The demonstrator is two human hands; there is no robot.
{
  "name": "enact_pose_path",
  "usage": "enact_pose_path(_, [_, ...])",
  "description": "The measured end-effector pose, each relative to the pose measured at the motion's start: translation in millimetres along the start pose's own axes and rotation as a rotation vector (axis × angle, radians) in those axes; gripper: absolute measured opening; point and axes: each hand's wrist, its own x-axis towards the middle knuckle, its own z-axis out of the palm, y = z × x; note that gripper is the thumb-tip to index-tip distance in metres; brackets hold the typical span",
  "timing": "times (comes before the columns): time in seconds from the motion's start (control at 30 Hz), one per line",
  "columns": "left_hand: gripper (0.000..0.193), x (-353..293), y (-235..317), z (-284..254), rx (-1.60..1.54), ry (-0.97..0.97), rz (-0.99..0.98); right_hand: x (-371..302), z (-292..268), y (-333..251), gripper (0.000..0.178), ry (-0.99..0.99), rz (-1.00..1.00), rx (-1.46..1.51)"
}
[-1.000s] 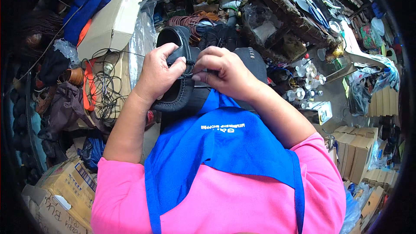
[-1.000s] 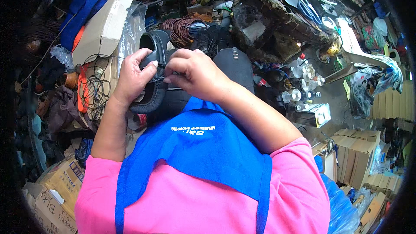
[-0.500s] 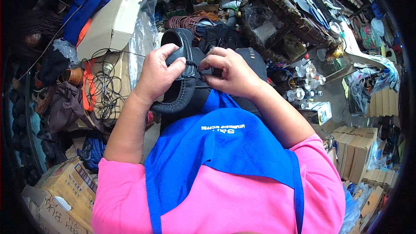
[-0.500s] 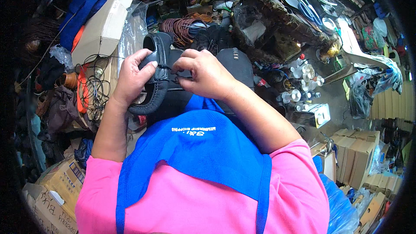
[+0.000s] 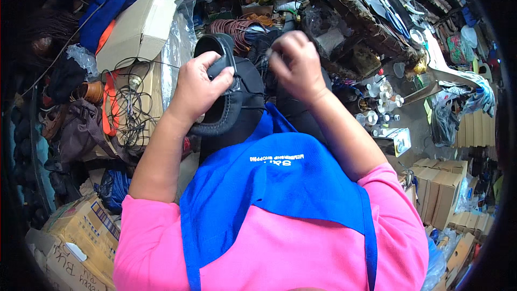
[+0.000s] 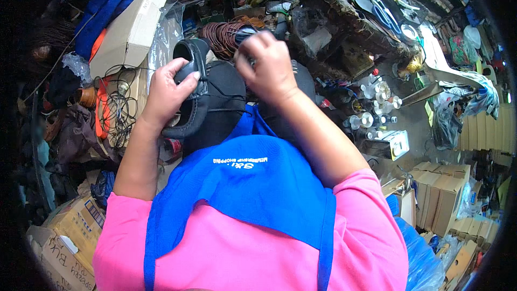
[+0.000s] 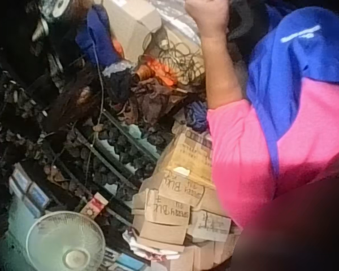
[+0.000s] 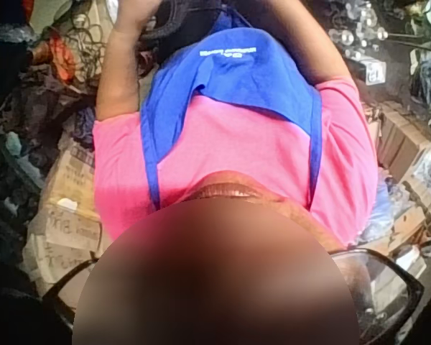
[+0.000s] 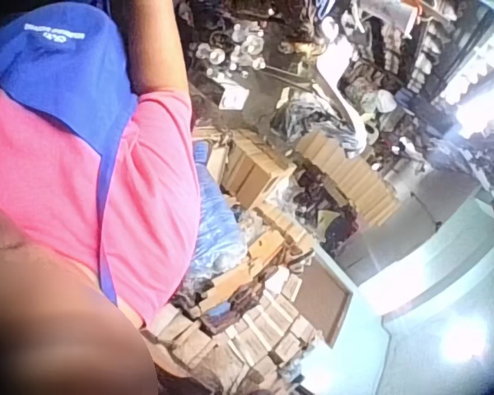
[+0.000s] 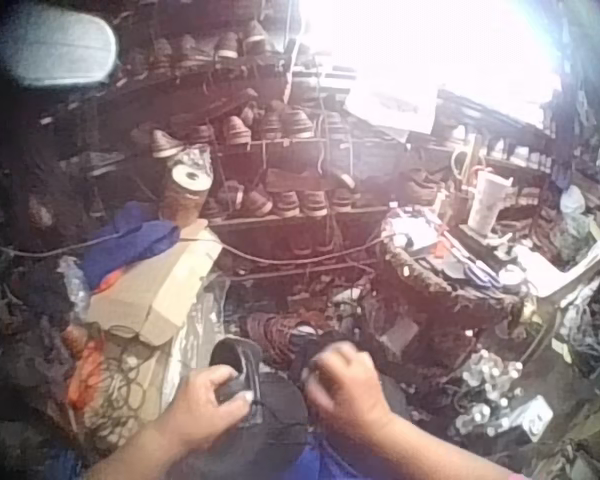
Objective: Hand sewing and assembling black shoes using a needle and thread.
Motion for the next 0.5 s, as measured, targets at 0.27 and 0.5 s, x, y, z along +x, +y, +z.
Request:
enact_pose_path(0.27, [0.03, 50, -46, 20, 0.204, 0.173, -0.056, 25, 13, -32, 0.038, 0.046, 0.385, 1.337])
enact_pose_path(0.5, [0.028, 62, -93, 43, 0.136, 0.168, -0.046, -31, -1, -30, 0.025, -0.27, 0.469, 0.905])
